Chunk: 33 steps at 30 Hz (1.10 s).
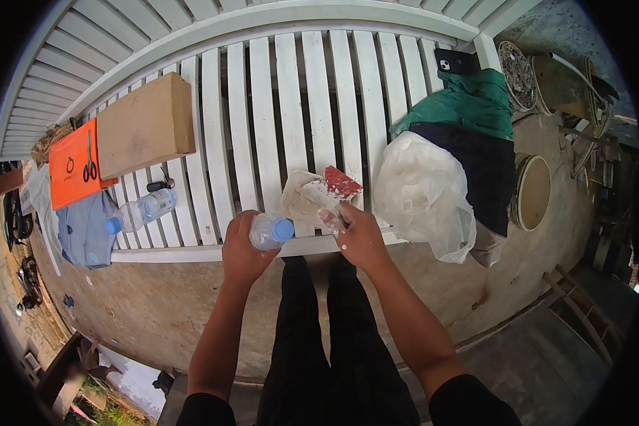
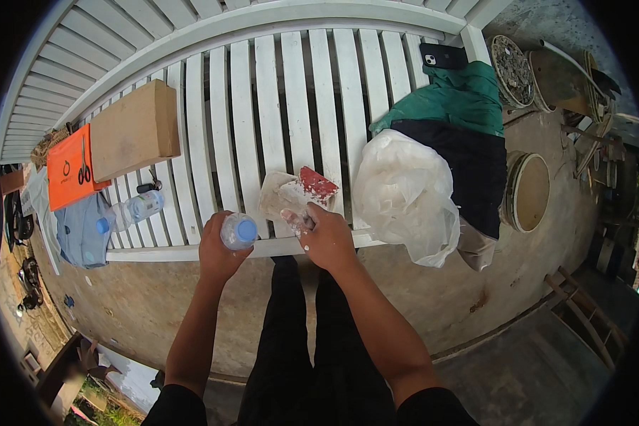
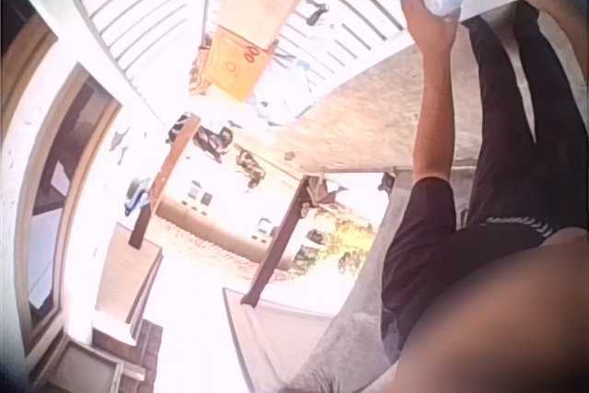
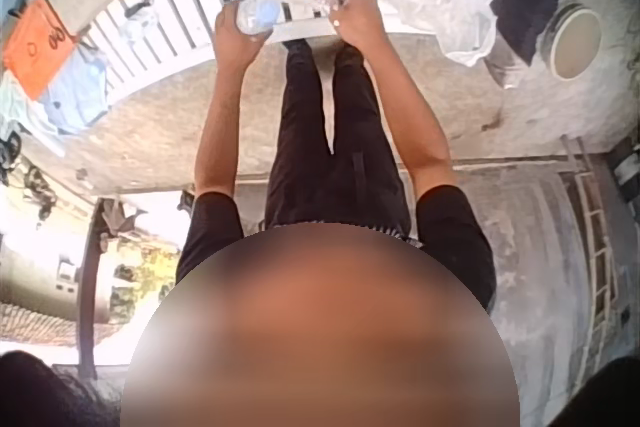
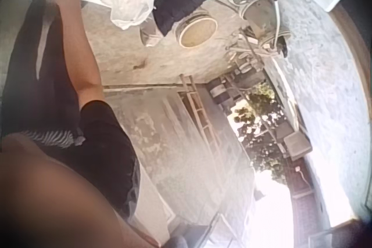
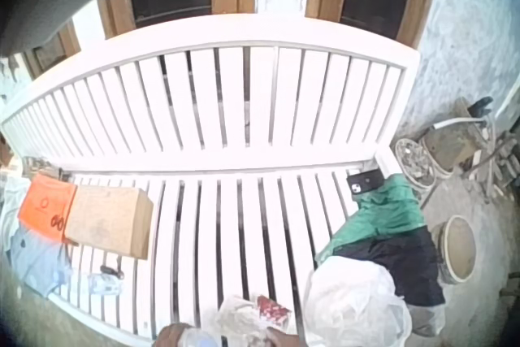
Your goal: The recorder is mixing white putty or plaster with a small amount of water in a tray using a scraper.
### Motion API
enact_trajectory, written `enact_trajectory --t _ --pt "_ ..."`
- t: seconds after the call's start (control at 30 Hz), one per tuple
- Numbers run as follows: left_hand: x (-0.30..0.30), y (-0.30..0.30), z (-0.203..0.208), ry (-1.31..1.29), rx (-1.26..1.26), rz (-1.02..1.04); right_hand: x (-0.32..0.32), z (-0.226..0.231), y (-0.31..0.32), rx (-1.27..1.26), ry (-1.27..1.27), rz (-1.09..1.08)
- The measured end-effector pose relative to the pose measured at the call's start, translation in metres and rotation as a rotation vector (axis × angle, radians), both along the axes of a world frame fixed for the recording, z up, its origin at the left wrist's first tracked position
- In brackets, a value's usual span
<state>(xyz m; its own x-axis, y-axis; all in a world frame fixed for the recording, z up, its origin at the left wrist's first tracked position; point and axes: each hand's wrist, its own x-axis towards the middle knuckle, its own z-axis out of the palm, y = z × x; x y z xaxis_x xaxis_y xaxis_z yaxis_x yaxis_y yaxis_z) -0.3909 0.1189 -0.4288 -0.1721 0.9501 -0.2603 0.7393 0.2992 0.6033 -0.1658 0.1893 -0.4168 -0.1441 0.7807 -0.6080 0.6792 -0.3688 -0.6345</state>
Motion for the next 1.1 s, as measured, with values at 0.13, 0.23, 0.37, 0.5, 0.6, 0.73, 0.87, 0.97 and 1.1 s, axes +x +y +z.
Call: enact_trajectory --t 0.13,0.23,0.37,0.5,0.6,0.73,0.87,0.97,1.1 --pt "-0.019 -0.006 -0.024 -0.398 0.102 0.355 0.032 -0.034 -0.007 0.049 -0.156 -0.058" --pt "-0.026 -0.009 -0.047 -0.573 0.175 0.555 0.043 -0.067 -0.024 0.041 -0.271 -0.147" --pt "-0.025 -0.015 -0.067 -0.403 0.343 0.452 0.047 -0.108 -0.043 0.116 -0.073 -0.206" --pt "-0.020 -0.010 -0.063 -0.486 0.334 0.502 0.047 -0.122 -0.045 0.122 -0.017 -0.276" --pt "-0.023 -0.011 -0.062 -0.472 0.324 0.521 0.047 -0.123 -0.047 0.130 0.031 -0.267" --pt "-0.021 -0.012 -0.065 -0.440 0.338 0.540 0.055 -0.132 -0.049 0.091 0.065 -0.298" --pt "-0.017 -0.013 -0.065 -0.474 0.383 0.593 0.065 -0.140 -0.058 0.023 0.143 -0.399" --pt "-0.017 -0.014 -0.062 -0.510 0.354 0.607 0.065 -0.139 -0.061 -0.003 0.203 -0.418" --pt "-0.021 -0.019 -0.068 -0.522 0.357 0.592 0.067 -0.137 -0.064 -0.027 0.287 -0.447"
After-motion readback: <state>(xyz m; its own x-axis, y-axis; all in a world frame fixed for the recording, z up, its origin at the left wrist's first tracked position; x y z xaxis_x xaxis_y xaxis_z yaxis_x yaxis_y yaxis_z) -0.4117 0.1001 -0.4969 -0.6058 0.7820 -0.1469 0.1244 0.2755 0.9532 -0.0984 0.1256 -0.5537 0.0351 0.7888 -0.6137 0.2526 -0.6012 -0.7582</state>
